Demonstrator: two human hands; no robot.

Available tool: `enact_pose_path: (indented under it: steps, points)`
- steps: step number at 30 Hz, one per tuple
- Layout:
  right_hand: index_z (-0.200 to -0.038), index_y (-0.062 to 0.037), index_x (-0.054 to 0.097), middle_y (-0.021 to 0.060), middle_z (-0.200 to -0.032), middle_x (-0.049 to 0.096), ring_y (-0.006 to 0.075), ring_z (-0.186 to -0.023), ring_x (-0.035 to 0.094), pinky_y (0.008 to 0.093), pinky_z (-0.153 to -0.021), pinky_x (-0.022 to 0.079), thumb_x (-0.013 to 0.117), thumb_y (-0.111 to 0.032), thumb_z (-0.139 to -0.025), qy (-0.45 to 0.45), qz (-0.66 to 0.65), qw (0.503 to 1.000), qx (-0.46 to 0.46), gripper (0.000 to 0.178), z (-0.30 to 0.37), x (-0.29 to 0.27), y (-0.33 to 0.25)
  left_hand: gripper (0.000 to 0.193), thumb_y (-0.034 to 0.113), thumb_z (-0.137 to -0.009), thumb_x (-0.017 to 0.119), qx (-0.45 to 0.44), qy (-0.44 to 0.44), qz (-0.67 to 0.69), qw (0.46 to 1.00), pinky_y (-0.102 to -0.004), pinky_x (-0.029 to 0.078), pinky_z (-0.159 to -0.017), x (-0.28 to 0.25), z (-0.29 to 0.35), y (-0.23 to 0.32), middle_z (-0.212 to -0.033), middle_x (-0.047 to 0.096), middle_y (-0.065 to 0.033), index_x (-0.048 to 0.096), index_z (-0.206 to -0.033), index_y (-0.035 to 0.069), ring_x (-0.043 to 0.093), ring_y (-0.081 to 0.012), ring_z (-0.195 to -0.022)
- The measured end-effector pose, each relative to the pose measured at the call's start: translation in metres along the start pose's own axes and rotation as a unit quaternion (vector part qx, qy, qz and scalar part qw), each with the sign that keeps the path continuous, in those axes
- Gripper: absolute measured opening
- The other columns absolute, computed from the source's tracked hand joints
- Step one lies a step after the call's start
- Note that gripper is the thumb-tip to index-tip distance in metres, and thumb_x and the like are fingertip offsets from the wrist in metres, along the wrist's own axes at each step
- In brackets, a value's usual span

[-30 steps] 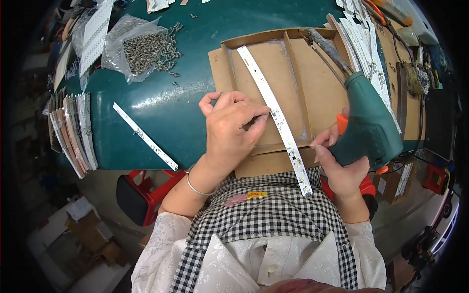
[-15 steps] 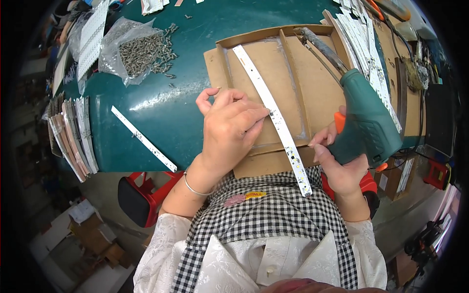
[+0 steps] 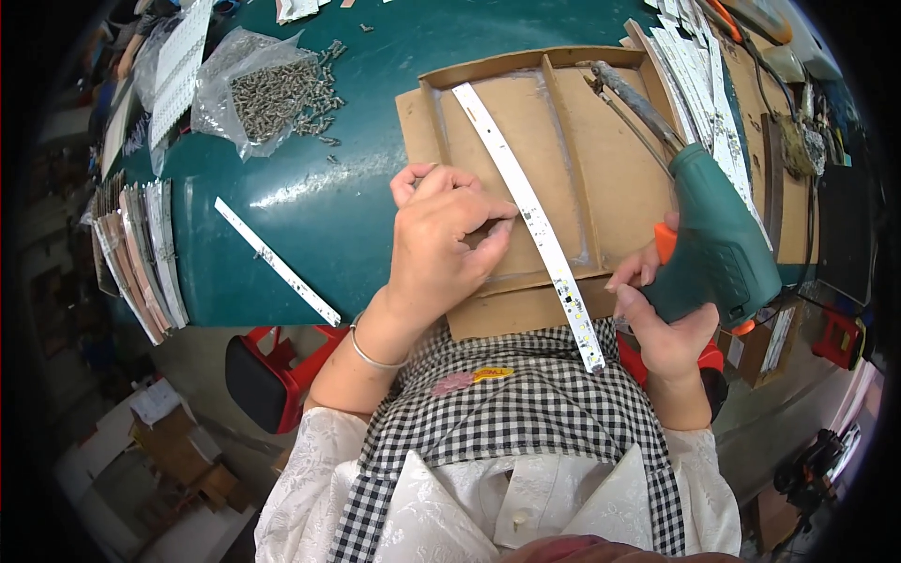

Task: The person assembles LED strips by picking up strips and small connectors, placing each strip on a cardboard fixture, and soldering the connectors onto the strips using a soldering tool.

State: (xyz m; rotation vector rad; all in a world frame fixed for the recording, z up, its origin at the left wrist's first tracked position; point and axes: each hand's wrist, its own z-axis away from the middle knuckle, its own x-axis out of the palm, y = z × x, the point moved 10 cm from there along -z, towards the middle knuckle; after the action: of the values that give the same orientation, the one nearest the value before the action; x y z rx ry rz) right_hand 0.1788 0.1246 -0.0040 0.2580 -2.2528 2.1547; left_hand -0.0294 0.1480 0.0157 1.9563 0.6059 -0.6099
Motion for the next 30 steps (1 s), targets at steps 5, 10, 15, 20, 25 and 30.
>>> enact_pose_path:
  steps: [5,10,15,20,25,30]
  points:
    - [-0.140,0.0023,0.035,0.0070,-0.085,0.044,0.0212,-0.077,0.060,0.0248,-0.054,0.052,0.060,0.016,-0.075,-0.001,-0.006,1.000,0.006,0.071,0.002,0.002,0.001,0.016,0.001,-0.066,0.075,0.000,0.002,0.002,1.000,-0.0382,0.035,-0.086,0.001,-0.001,0.000,-0.065,0.060,0.0008,0.071,-0.077,0.011,0.059,-0.0165,-0.075]
    - [-0.131,0.0021,0.040,0.0067,-0.090,0.045,0.0204,-0.079,0.055,0.0370,-0.072,0.053,0.057,0.020,-0.079,-0.057,-0.021,0.998,0.006,0.058,0.001,0.012,-0.006,0.016,0.001,-0.066,0.075,-0.018,0.007,0.011,1.000,-0.0385,0.035,-0.087,-0.005,-0.002,0.001,-0.066,0.061,0.0010,0.071,-0.077,0.011,0.060,-0.0165,-0.075]
    - [-0.144,0.0002,0.030,0.0076,-0.089,0.047,0.0202,-0.084,0.060,0.0252,-0.064,0.052,0.059,0.019,-0.077,-0.104,0.091,0.990,-0.026,0.075,-0.007,0.027,-0.008,0.018,-0.001,-0.066,0.074,-0.060,-0.015,0.116,0.991,-0.0325,0.038,-0.084,-0.008,0.002,0.011,-0.072,0.065,0.0011,0.072,-0.078,0.011,0.062,-0.0155,-0.079]
    - [-0.139,-0.0006,0.035,0.0091,-0.101,0.058,0.0112,-0.091,0.057,0.0238,-0.074,0.048,0.062,0.016,-0.080,-0.178,0.153,0.968,-0.094,0.066,-0.015,0.055,-0.011,0.019,-0.002,-0.066,0.074,-0.079,-0.032,0.226,0.970,-0.0301,0.038,-0.083,-0.004,0.005,0.018,-0.077,0.067,0.0022,0.073,-0.081,0.010,0.063,-0.0139,-0.081]
    - [-0.139,-0.0037,0.035,0.0041,-0.094,0.050,0.0130,-0.092,0.059,0.0258,-0.078,0.051,0.061,0.017,-0.080,-0.177,0.213,0.946,-0.170,0.068,-0.012,0.061,-0.017,0.023,-0.002,-0.067,0.075,-0.085,-0.049,0.247,0.964,-0.0296,0.038,-0.083,0.001,0.007,0.018,-0.080,0.068,0.0011,0.073,-0.086,0.010,0.063,-0.0143,-0.082]
    - [-0.146,-0.0058,0.026,0.0029,-0.095,0.043,0.0158,-0.094,0.060,0.0295,-0.081,0.052,0.060,0.019,-0.080,-0.169,0.132,0.976,-0.025,0.078,-0.015,0.058,-0.001,0.020,0.000,-0.066,0.078,-0.075,-0.050,0.241,0.966,-0.0294,0.038,-0.083,-0.002,0.007,0.019,-0.079,0.070,0.0015,0.073,-0.082,0.010,0.063,-0.0146,-0.081]
